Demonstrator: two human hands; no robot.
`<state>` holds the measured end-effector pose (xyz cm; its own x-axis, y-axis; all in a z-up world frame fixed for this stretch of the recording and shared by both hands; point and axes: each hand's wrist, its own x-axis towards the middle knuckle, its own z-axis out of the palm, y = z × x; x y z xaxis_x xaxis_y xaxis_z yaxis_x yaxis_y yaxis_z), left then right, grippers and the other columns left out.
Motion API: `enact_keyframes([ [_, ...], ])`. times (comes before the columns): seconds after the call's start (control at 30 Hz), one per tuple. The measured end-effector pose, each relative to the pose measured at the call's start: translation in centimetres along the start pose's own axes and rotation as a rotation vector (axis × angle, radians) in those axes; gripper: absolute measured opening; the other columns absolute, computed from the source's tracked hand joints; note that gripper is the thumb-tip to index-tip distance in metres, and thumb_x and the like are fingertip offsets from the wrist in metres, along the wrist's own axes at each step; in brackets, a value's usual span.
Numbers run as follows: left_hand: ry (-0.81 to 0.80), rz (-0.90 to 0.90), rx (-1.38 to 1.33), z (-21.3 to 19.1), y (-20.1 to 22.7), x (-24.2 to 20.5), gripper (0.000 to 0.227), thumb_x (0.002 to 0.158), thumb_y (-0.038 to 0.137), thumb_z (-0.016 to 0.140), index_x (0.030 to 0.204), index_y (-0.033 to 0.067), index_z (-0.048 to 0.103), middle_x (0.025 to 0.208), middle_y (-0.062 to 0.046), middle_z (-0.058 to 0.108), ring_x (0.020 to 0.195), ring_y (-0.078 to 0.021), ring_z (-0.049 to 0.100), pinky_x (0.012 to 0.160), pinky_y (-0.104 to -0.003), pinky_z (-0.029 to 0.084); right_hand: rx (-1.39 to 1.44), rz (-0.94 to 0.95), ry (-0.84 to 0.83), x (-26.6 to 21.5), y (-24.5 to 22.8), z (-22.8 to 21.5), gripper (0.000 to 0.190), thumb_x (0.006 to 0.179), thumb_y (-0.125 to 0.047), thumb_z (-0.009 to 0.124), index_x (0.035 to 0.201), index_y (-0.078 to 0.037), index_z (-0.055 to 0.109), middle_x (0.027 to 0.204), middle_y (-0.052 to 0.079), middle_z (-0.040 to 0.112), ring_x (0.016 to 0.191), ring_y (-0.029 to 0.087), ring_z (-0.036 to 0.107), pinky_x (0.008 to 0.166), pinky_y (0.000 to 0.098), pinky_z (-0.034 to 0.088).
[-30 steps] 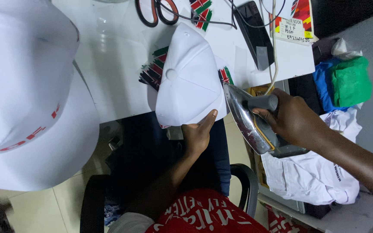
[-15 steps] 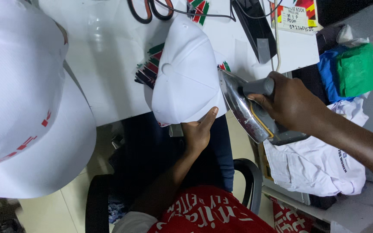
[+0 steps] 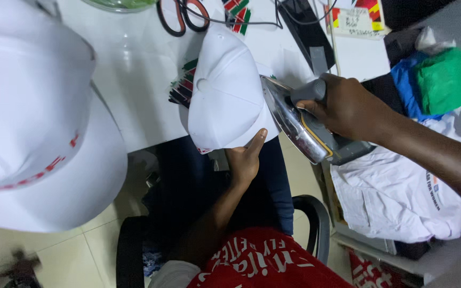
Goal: The person places a small flag-shaped patch onto the front of a white baseball cap and uses a handheld iron to press it into place. They repeat this process on multiple caps, carefully aligning the patch and applying heat with the iron.
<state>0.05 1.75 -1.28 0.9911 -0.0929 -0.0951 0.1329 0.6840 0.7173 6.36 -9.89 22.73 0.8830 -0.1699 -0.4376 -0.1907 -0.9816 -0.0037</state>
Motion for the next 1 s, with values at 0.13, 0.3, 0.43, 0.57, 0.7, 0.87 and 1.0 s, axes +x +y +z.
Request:
enact_keyframes([
  [0.13,0.042,0.005,-0.104,0.6,0.9,0.2,0.047,0.089,0.008,0.079,0.130,0.0000,0.058,0.124,-0.014,0.066,0.123,-0.0266,0.059,0.103,-0.044,0.052,0.058,0.016,0.000,-2.5,-2.2,-2.4,0.050,0.099,-0.039,0.061,0.096,0.010,0.058,0.075,0.037,0.066,0.079,0.053,0.070,0.062,0.0583,0.054],
  [0.3,0.119,-0.071,-0.088,0.9,3.4,-0.1,0.053,0.080,0.014,0.081,0.128,0.0026,0.061,0.128,-0.014,0.064,0.120,-0.0287,0.064,0.097,-0.043,0.062,0.163,0.182,0.127,-4.1,-1.2,-3.3,0.024,0.102,-0.029,0.063,0.097,-0.006,0.058,0.075,0.013,0.072,0.054,0.027,0.073,0.052,0.0403,0.049],
  [0.43,0.151,-0.074,-0.052,1.3,3.2,-0.1,0.050,0.079,0.016,0.082,0.124,0.0017,0.065,0.124,-0.014,0.068,0.117,-0.0260,0.066,0.100,-0.038,0.058,0.068,0.202,0.164,-4.8,1.5,-2.0,0.037,0.098,-0.041,0.066,0.094,-0.004,0.060,0.075,0.015,0.068,0.069,0.025,0.061,0.062,0.0445,0.043],
  [0.57,0.166,-0.148,0.025,1.6,2.3,0.0,0.044,0.079,0.021,0.080,0.117,0.0023,0.069,0.115,-0.011,0.072,0.105,-0.0235,0.069,0.083,-0.037,0.061,0.021,0.171,0.087,-4.9,2.8,0.2,0.040,0.094,-0.046,0.064,0.092,-0.006,0.062,0.070,0.016,0.072,0.065,0.032,0.070,0.061,0.0457,0.045],
  [0.7,0.174,-0.233,0.004,1.9,3.2,-0.2,0.053,0.077,0.024,0.081,0.123,0.0044,0.065,0.117,-0.011,0.071,0.108,-0.0262,0.071,0.074,-0.040,0.066,0.033,0.136,0.033,-5.4,3.2,1.1,0.042,0.090,-0.048,0.065,0.102,-0.008,0.067,0.088,0.018,0.075,0.082,0.037,0.071,0.068,0.0453,0.047],
  [0.87,0.140,-0.069,-0.005,2.1,2.4,-0.1,0.050,0.081,0.017,0.080,0.125,0.0029,0.062,0.125,-0.014,0.066,0.118,-0.0282,0.064,0.100,-0.041,0.058,0.074,0.177,-0.012,-5.8,3.3,1.8,0.049,0.089,-0.046,0.064,0.122,-0.010,0.063,0.091,0.017,0.077,0.082,0.035,0.073,0.067,0.0430,0.050],
  [1.0,0.148,-0.022,0.029,2.1,0.4,0.0,0.033,0.083,0.011,0.078,0.113,0.0007,0.069,0.117,-0.014,0.071,0.109,-0.0233,0.068,0.102,-0.037,0.054,0.078,0.139,0.009,-5.5,4.4,3.0,0.045,0.089,-0.046,0.064,0.117,-0.010,0.064,0.095,0.015,0.076,0.086,0.034,0.073,0.072,0.0436,0.051],
])
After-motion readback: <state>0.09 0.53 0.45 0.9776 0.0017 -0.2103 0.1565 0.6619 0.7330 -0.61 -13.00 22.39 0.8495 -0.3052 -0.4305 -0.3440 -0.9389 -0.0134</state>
